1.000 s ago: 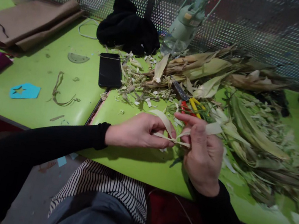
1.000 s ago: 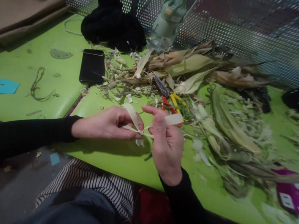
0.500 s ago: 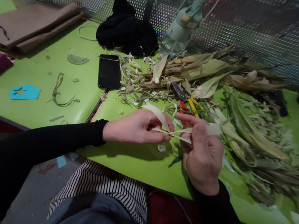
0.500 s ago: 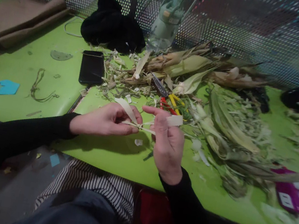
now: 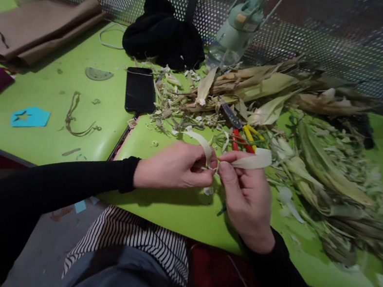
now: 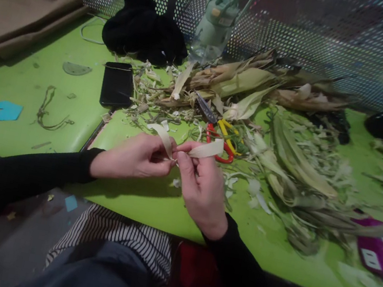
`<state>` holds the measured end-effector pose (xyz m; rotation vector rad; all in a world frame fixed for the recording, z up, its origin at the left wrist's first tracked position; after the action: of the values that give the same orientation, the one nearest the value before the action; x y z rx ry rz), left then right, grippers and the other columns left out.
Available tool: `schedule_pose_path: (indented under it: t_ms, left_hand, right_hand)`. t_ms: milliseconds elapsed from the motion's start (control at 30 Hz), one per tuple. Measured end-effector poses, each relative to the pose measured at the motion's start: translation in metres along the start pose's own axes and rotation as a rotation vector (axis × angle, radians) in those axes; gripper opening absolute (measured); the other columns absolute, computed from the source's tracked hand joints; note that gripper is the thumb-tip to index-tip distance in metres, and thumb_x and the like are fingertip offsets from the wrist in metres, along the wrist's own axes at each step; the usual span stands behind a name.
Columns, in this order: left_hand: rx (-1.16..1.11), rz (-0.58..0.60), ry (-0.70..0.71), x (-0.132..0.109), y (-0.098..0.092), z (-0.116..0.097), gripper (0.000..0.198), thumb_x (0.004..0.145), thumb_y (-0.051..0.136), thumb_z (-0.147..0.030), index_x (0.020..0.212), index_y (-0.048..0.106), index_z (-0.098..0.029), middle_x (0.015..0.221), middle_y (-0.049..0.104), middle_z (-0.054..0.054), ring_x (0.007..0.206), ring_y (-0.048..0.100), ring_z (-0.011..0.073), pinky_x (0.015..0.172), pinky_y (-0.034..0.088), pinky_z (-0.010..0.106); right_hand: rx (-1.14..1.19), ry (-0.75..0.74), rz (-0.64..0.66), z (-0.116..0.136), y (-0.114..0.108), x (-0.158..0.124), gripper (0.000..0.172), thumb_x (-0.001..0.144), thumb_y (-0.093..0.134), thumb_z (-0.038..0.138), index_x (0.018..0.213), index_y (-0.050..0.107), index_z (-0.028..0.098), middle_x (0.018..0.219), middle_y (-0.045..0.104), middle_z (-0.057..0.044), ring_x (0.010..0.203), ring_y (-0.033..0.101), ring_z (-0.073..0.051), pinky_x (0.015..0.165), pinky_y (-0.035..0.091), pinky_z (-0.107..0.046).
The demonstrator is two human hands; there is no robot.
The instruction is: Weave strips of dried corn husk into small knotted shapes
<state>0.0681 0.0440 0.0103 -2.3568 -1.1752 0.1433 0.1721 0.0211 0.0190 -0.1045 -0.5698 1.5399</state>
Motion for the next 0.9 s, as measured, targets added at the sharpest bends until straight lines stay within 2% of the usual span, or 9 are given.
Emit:
schedule_pose_path:
  t_ms: [233,367,500,667,767,900]
  left_hand:
    - [-0.024,-0.002,0.035,0.003,-0.004,-0.001,0.011,0.079,0.053,-0.018,0.088,0.057,-0.013,0.056,0.040,-0.010,0.052,0.035,0.0061,0.056,0.030,0.022]
    - [-0.173,0.070,0.049,0.007,0.004,0.006,0.012,0.086,0.050,-0.020,0.094,0.056,-0.014,0.073,0.057,-0.002,0.064,0.050,0.0082,0.063,0.040,0.022]
    - [-0.345,0.043,0.028,0.010,0.002,0.011,0.015,0.090,0.051,-0.020,0.104,0.049,-0.015,0.081,0.064,0.002,0.072,0.060,0.0105,0.067,0.045,0.024]
    - [-0.289,0.031,-0.106,0.009,-0.003,0.018,0.013,0.092,0.056,-0.027,0.092,0.051,-0.015,0.079,0.064,0.003,0.070,0.058,0.0112,0.065,0.043,0.025]
    - [-0.244,0.012,-0.121,0.008,-0.008,0.018,0.017,0.091,0.059,-0.031,0.087,0.054,-0.015,0.076,0.059,0.000,0.068,0.053,0.0101,0.063,0.040,0.024]
    - [-0.315,0.033,-0.149,0.007,-0.008,0.018,0.013,0.090,0.058,-0.027,0.089,0.057,-0.013,0.074,0.051,-0.003,0.065,0.044,0.0084,0.060,0.036,0.023]
  right_hand:
    - [0.131,0.015,-0.091,-0.004,-0.004,-0.002,0.012,0.094,0.059,0.035,0.097,0.060,0.024,0.066,0.054,0.003,0.054,0.047,-0.012,0.050,0.039,-0.028]
    - [0.164,0.073,-0.093,-0.013,-0.006,0.004,0.016,0.091,0.064,0.037,0.099,0.060,0.024,0.066,0.052,0.004,0.053,0.047,-0.012,0.049,0.040,-0.027]
    - [0.137,0.123,-0.063,-0.019,-0.008,0.009,0.022,0.091,0.065,0.043,0.097,0.059,0.023,0.070,0.058,0.002,0.055,0.052,-0.012,0.050,0.043,-0.027]
    - [0.057,0.114,-0.002,-0.014,-0.006,0.011,0.023,0.091,0.063,0.043,0.088,0.061,0.021,0.067,0.057,0.002,0.051,0.046,-0.011,0.050,0.040,-0.026]
    - [0.063,0.089,-0.007,-0.009,-0.006,0.011,0.020,0.090,0.064,0.040,0.086,0.061,0.020,0.068,0.055,0.001,0.052,0.045,-0.010,0.049,0.037,-0.025]
    - [0.030,0.110,0.028,-0.008,-0.003,0.012,0.016,0.089,0.064,0.034,0.085,0.060,0.020,0.064,0.050,0.003,0.051,0.041,-0.009,0.047,0.034,-0.024]
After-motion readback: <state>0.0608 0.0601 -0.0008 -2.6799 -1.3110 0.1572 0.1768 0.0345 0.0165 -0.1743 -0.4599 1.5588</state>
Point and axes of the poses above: each hand's wrist, its own x-axis towards the middle knuckle, its own y-axis out of the palm, z = x × y, the point moved 10 cm from there along x, towards the middle knuckle
